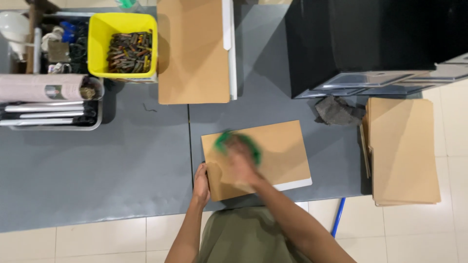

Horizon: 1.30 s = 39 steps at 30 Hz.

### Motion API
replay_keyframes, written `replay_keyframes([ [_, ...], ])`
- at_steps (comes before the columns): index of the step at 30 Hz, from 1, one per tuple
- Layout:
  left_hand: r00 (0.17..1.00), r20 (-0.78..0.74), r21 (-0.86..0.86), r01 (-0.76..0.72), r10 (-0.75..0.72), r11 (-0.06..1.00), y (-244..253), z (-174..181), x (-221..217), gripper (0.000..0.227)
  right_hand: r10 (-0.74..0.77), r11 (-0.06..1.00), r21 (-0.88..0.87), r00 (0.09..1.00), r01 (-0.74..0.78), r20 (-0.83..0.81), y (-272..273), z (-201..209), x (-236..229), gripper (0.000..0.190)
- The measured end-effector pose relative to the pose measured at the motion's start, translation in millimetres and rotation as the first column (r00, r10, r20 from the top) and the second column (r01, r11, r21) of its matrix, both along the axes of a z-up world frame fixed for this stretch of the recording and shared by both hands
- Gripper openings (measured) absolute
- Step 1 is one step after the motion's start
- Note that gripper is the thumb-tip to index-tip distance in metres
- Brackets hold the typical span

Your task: Wiping down manila folders with a cloth.

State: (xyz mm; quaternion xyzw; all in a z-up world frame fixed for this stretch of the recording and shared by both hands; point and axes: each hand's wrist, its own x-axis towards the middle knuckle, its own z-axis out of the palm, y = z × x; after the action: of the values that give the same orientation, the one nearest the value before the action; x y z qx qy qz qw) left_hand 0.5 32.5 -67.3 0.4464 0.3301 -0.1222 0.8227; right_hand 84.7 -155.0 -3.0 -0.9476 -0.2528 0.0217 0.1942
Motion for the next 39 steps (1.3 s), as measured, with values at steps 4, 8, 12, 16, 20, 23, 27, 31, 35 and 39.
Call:
replay_keyframes([
  [4,0.980,-0.178,-0.190,-0.118,0.084,0.975,-7.1,36.8,12.2,0.048,0.268,0.962,0.124,0.931,-0.244,-0.248,27.7,54.4,-24.9,0.080],
  [8,0.986,-0.118,-0.145,-0.132,0.116,0.981,-4.3,37.7,14.1,0.050,0.342,0.929,0.212,0.920,-0.302,-0.192,-26.9,29.4,-51.9,0.075],
  [12,1.000,0.015,0.053,-0.007,0.006,0.999,-4.4,13.6,5.8,0.038,0.216,0.969,0.143,0.972,-0.201,-0.096,-118.6,10.8,-53.0,0.066],
  [16,1.000,0.005,0.067,-0.012,0.011,0.998,-4.1,28.2,12.5,0.037,-0.072,0.997,-0.006,0.997,0.072,-0.030,-159.2,-4.4,-27.1,0.063],
  [20,0.999,-0.019,0.024,-0.037,0.038,0.999,-5.4,14.7,5.1,0.035,-0.349,0.937,0.035,0.929,0.347,0.121,-123.3,-16.0,8.5,0.066],
  [23,0.999,-0.021,0.008,-0.029,0.029,1.000,-4.4,15.5,3.9,0.034,-0.340,0.937,0.108,0.938,0.332,0.065,-69.1,-31.1,6.7,0.069],
  [27,0.999,0.048,-0.057,-0.021,0.024,0.998,-4.6,20.6,6.6,0.034,0.117,0.992,0.070,0.974,-0.106,-0.192,-2.1,-35.8,-27.5,0.065],
  [31,0.996,-0.091,0.019,0.013,-0.012,1.000,-7.8,53.8,12.7,0.033,0.165,0.956,0.271,0.969,-0.111,-0.186,-29.2,24.1,-73.2,0.061],
  [35,0.995,-0.079,0.008,0.064,-0.064,0.998,-9.8,55.1,13.5,0.034,0.179,0.977,0.161,0.950,-0.141,-0.255,-111.7,34.3,-88.0,0.071],
  [39,0.980,-0.144,0.127,0.157,-0.138,0.979,-8.4,54.7,11.7,0.036,-0.200,0.978,0.024,0.967,0.206,-0.159,-194.9,21.8,-95.8,0.062],
])
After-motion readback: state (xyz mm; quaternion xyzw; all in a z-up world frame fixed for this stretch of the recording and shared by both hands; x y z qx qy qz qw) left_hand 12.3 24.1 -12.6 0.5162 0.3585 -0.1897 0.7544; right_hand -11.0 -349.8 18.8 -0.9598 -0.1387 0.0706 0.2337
